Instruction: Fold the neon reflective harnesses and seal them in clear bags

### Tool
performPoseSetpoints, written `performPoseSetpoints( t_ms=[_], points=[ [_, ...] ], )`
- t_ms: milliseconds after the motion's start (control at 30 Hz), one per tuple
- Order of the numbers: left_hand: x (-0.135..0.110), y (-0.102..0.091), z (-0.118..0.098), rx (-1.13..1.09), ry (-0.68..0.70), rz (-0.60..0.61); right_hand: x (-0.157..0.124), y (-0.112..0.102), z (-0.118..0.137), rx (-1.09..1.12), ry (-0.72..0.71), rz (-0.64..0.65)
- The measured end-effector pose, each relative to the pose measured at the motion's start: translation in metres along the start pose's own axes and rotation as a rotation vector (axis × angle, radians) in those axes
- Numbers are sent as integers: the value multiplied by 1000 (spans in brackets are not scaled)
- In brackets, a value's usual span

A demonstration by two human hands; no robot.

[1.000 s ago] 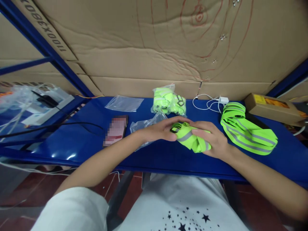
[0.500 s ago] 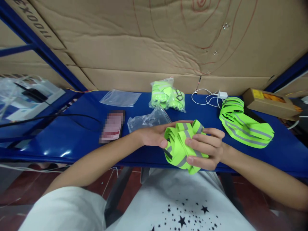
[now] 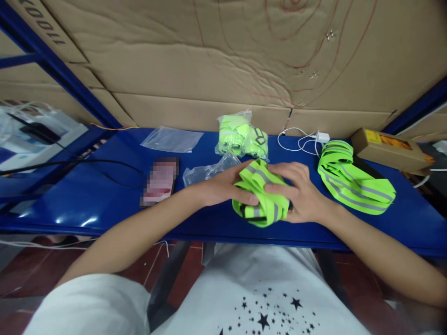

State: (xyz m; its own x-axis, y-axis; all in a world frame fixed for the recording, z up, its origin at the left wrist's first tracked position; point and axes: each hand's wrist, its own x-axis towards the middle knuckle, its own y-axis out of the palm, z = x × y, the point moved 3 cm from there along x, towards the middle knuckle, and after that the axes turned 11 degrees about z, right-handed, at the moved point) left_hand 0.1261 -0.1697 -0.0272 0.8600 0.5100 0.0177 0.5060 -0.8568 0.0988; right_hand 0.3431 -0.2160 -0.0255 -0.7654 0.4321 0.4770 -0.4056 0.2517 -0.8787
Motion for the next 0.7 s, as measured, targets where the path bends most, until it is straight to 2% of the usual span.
performPoseSetpoints(
  t_ms=[133, 200, 267, 400, 467, 600, 633, 700],
  points=[
    [8, -13, 2, 551, 142, -319, 9, 0, -11, 149, 70, 110],
    [9, -12, 3, 822, 208, -383, 10, 6, -11, 180, 109, 117],
    [9, -8, 6, 957, 221, -376, 10, 11, -8, 170, 157, 139],
    [7, 2, 6, 1036, 238, -352, 9, 12, -4, 129, 200, 131],
    [6, 2, 4, 1027, 261, -371, 8, 7, -6, 129, 240, 56],
    [5, -2, -5, 966, 274, -424, 4, -2, -19, 149, 449, -141],
    [4, -4, -7, 946, 274, -452, 3, -3, -23, 152, 494, -155],
    [3, -9, -10, 842, 276, -495, 0, -1, -32, 143, 549, -97]
  ],
)
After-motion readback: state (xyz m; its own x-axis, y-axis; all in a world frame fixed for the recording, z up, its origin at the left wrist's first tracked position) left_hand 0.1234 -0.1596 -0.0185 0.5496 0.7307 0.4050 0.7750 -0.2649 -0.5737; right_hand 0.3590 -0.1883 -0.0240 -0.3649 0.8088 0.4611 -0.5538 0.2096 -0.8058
